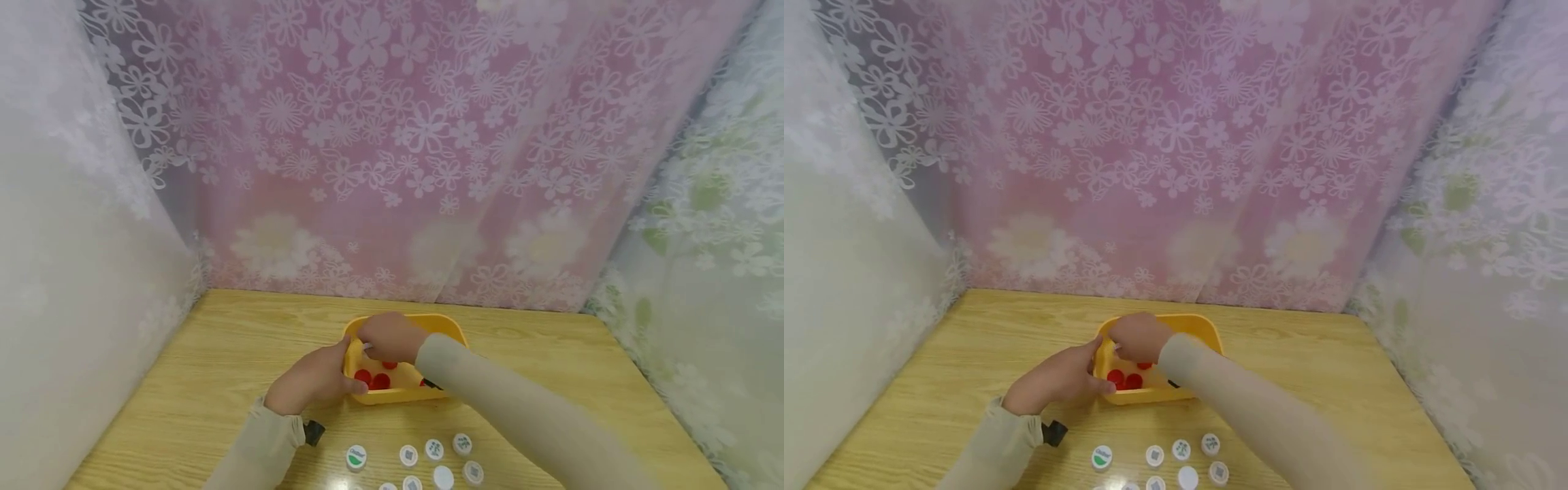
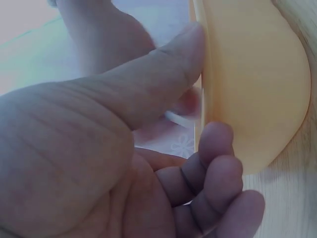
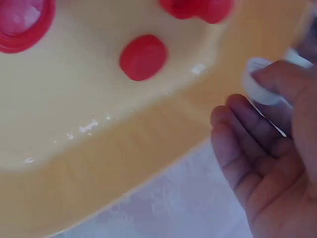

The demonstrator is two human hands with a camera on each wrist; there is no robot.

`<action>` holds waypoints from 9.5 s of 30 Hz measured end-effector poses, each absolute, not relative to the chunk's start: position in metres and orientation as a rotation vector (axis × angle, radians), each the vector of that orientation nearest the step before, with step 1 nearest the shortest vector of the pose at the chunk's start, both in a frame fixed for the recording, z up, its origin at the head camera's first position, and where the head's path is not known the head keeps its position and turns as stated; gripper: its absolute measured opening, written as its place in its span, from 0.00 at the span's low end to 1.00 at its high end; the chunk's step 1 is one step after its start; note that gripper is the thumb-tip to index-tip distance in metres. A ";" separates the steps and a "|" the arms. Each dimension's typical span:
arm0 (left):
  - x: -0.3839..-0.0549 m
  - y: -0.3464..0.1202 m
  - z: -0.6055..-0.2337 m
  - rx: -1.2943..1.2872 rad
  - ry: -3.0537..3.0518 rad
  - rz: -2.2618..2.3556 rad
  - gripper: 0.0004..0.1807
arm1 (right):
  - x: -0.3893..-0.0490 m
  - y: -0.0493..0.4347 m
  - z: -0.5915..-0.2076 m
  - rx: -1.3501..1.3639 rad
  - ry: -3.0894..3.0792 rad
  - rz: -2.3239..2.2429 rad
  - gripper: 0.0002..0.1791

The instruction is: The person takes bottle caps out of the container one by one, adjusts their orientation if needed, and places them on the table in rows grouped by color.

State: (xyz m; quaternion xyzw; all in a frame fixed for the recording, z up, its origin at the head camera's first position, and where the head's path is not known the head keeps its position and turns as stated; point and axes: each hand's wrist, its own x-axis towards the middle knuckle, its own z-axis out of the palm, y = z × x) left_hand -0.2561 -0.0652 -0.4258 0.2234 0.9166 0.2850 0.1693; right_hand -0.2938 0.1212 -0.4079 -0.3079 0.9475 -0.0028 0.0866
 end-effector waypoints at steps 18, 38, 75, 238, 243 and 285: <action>-0.254 -0.063 -0.427 0.592 2.647 0.743 0.57 | -0.177 0.146 -0.452 -1.147 2.657 -0.117 0.04; -0.255 -0.061 -0.425 0.597 2.629 0.809 0.50 | -0.180 0.124 -0.458 -1.231 2.789 0.371 0.12; -0.255 -0.061 -0.423 0.597 2.642 0.759 0.47 | -0.177 0.135 -0.444 -1.208 2.725 -0.023 0.12; -0.259 -0.064 -0.423 0.587 2.575 0.801 0.60 | -0.279 0.133 -0.441 -0.867 2.809 0.276 0.11; -0.261 -0.064 -0.423 0.601 2.563 0.815 0.60 | -0.281 0.134 -0.444 -0.842 2.817 0.264 0.11; -0.263 -0.061 -0.433 0.623 2.669 0.751 0.58 | -0.275 0.144 -0.448 -0.845 2.825 0.071 0.11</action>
